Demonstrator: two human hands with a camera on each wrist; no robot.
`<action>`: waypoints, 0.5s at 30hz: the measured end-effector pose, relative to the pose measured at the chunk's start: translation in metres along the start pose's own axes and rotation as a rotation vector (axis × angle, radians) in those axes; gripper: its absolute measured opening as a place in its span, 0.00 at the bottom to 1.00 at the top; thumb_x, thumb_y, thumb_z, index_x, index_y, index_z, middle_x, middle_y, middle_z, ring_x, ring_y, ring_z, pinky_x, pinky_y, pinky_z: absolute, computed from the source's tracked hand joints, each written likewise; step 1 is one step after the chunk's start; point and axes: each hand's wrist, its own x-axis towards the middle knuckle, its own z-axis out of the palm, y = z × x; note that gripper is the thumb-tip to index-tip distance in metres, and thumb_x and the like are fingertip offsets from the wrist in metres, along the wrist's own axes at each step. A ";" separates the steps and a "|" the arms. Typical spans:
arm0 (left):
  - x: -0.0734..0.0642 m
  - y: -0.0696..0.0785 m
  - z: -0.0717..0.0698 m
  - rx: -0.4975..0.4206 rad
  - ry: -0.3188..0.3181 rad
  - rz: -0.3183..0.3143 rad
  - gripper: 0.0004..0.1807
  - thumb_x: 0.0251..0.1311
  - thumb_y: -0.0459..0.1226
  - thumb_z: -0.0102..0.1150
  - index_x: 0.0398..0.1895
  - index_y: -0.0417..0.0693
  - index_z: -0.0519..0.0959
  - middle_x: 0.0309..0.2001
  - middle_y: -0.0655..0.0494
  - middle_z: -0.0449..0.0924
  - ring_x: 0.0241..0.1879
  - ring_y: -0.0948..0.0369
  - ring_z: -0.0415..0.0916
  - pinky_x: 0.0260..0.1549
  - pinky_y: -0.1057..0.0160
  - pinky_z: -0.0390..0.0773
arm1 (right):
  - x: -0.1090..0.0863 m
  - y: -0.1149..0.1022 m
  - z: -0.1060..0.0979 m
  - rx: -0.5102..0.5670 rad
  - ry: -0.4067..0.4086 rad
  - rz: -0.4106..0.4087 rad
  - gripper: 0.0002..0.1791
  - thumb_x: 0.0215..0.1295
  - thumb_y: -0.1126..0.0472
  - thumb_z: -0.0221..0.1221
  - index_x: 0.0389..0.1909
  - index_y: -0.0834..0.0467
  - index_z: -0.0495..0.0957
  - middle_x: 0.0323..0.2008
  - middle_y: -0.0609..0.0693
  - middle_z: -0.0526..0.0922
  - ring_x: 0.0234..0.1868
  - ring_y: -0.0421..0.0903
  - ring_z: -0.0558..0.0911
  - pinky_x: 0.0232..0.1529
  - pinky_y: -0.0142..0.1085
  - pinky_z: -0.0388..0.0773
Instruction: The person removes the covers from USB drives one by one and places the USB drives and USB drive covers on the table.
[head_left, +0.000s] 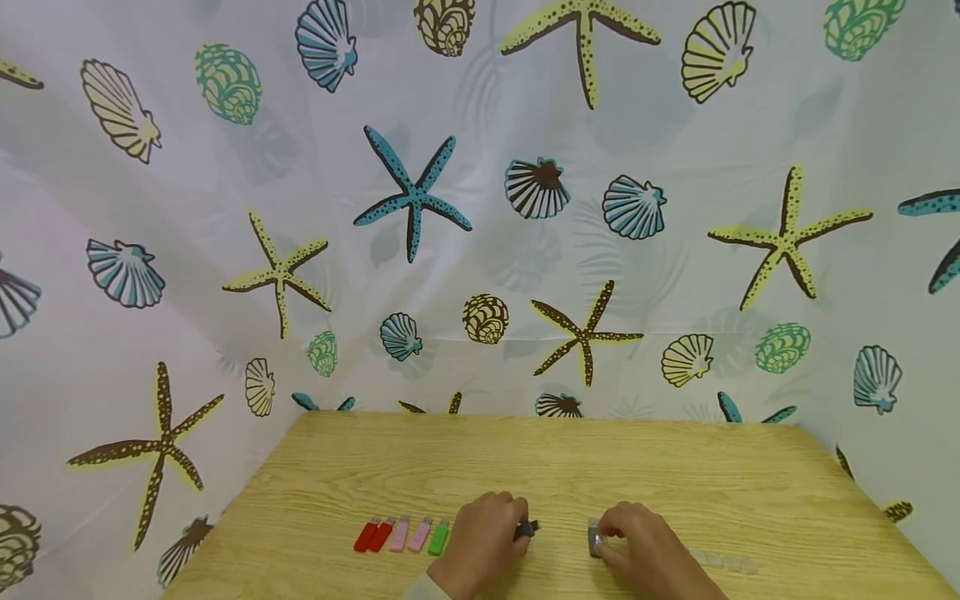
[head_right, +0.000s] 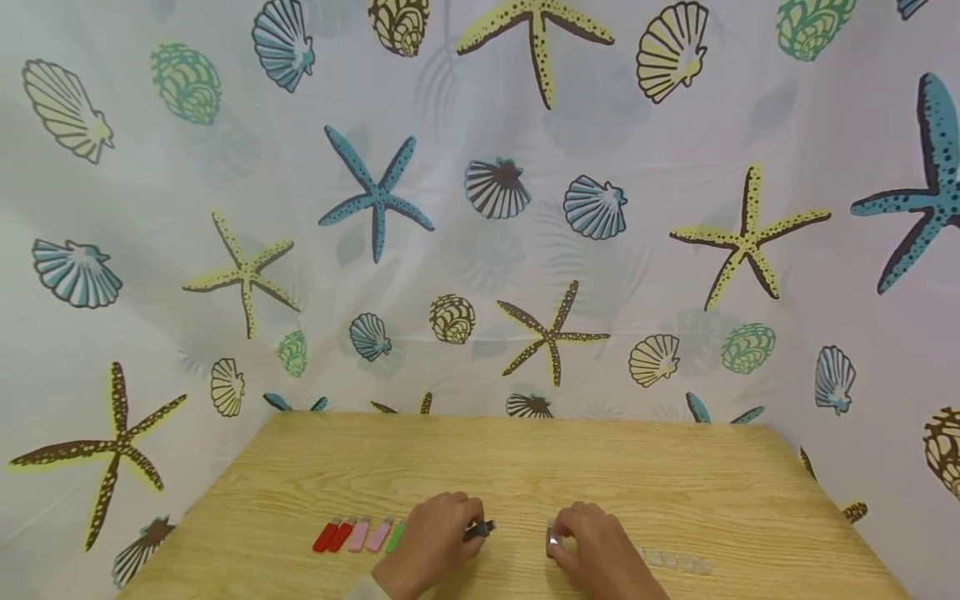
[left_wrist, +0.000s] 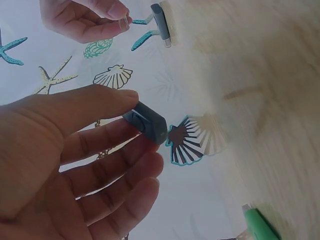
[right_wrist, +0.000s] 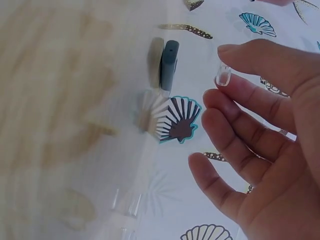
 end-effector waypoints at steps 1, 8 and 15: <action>0.000 0.000 0.000 0.002 0.000 -0.006 0.09 0.51 0.43 0.72 0.27 0.53 0.81 0.24 0.63 0.76 0.21 0.69 0.69 0.20 0.69 0.70 | 0.000 0.001 -0.001 -0.002 0.003 0.001 0.05 0.57 0.60 0.67 0.31 0.52 0.80 0.31 0.40 0.77 0.33 0.38 0.77 0.33 0.34 0.76; -0.002 -0.002 -0.001 0.030 0.042 -0.048 0.09 0.49 0.43 0.73 0.25 0.52 0.81 0.23 0.63 0.76 0.21 0.70 0.68 0.19 0.71 0.68 | -0.001 0.009 -0.003 -0.004 0.039 -0.056 0.04 0.57 0.62 0.66 0.32 0.53 0.80 0.31 0.40 0.76 0.32 0.36 0.75 0.33 0.33 0.76; -0.004 -0.010 -0.001 0.038 0.032 -0.122 0.11 0.49 0.42 0.73 0.23 0.52 0.78 0.19 0.64 0.73 0.17 0.70 0.66 0.16 0.70 0.65 | -0.002 0.007 -0.005 -0.070 0.054 0.056 0.06 0.54 0.61 0.69 0.29 0.50 0.80 0.29 0.39 0.76 0.32 0.36 0.76 0.32 0.34 0.75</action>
